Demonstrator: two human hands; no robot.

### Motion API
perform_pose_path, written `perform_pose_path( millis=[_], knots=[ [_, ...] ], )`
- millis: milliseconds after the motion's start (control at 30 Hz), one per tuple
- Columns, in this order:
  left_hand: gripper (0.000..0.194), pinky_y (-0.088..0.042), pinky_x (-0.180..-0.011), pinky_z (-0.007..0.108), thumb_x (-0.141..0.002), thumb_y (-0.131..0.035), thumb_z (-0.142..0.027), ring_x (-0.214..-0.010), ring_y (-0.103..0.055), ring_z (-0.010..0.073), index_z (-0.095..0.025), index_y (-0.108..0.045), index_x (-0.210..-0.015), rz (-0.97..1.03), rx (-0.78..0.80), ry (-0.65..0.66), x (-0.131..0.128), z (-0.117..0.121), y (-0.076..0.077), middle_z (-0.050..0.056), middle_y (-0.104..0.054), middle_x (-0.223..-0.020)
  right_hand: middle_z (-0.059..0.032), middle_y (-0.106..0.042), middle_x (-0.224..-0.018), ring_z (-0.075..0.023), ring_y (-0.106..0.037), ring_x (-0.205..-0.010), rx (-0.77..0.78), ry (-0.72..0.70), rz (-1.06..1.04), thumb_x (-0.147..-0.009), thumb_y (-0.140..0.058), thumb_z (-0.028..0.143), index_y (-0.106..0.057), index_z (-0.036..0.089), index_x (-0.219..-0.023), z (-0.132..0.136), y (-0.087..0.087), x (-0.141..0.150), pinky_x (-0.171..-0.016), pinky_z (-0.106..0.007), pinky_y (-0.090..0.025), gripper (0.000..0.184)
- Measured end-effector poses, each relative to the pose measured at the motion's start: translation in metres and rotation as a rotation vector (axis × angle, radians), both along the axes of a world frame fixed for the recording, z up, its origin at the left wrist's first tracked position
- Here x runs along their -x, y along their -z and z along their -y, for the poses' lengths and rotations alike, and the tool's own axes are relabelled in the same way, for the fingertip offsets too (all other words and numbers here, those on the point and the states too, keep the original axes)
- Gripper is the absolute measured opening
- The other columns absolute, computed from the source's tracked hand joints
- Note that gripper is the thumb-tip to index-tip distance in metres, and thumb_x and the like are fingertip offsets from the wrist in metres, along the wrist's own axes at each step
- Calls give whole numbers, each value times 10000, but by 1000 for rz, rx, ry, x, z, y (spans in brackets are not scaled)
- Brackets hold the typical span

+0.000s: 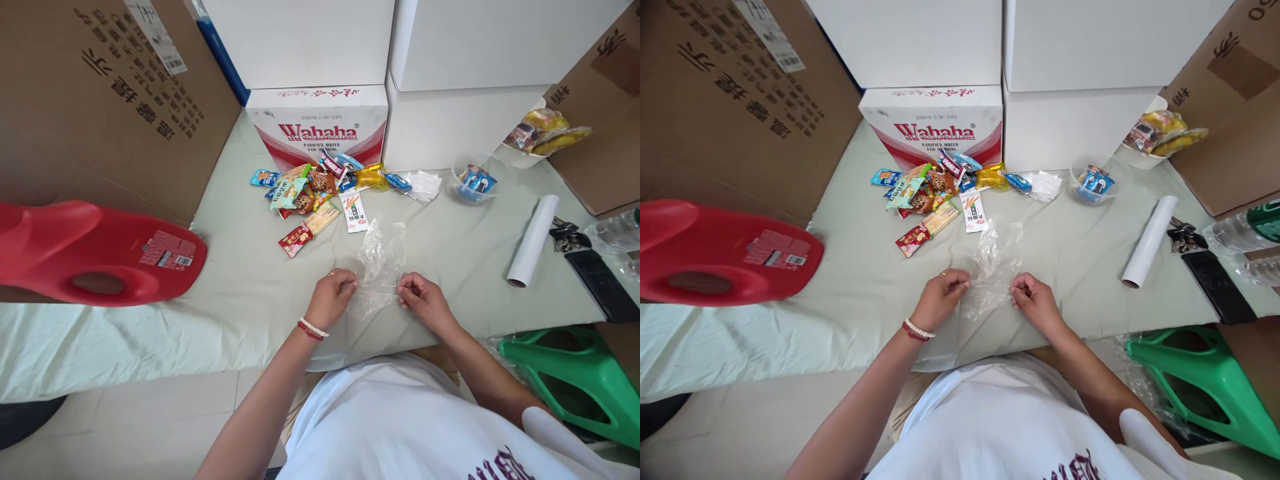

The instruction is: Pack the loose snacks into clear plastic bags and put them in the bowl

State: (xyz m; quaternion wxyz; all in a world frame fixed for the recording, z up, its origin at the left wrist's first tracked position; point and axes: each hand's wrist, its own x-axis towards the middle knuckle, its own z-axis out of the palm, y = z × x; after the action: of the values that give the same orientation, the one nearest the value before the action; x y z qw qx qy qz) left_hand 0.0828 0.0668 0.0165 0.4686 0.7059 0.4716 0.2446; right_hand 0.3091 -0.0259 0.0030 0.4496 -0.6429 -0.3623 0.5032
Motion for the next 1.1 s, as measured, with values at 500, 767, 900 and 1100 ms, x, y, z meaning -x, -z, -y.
perform_pose_path(
  millis=[500, 767, 900, 1100],
  knots=[
    [394, -466, -594, 210, -419, -654, -62, -677, -605, 107, -172, -575, -789, 727, 784, -607, 26, 3, -21, 14, -694, -860, 5, -635, -742, -175, -582, -686, 112, -396, 382, -889, -573, 405, -595, 236, -858, 5, -25, -46, -664, -302, -457, 173],
    [371, -465, -714, 311, -687, -798, -469, -855, -627, 214, -188, -623, -856, -87, 236, -398, -17, -3, -24, 69, -666, -905, -124, -705, -1001, -284, -650, -913, 187, -379, 878, -916, -491, 651, -660, 214, -1007, -44, -45, -67, -761, -356, -464, 478],
    [235, -471, -816, 361, -725, -706, -296, -812, -604, 206, -197, -541, -589, -154, 117, -270, -29, 1, -10, 33, -582, -761, -132, -665, -971, -299, -617, -956, 154, -251, 1014, -899, -553, 505, -630, 212, -856, -72, -25, -37, -738, -354, -451, 306],
    [279, -519, -948, 449, -647, -726, -201, -1114, -676, 293, -191, -629, -908, 806, 662, -337, -19, 13, -13, 71, -700, -1141, -62, -638, -1023, -185, -621, -835, -179, 9, 319, -825, -624, 414, -567, 225, -800, -67, -9, -15, -777, -331, -497, 199]
  ],
)
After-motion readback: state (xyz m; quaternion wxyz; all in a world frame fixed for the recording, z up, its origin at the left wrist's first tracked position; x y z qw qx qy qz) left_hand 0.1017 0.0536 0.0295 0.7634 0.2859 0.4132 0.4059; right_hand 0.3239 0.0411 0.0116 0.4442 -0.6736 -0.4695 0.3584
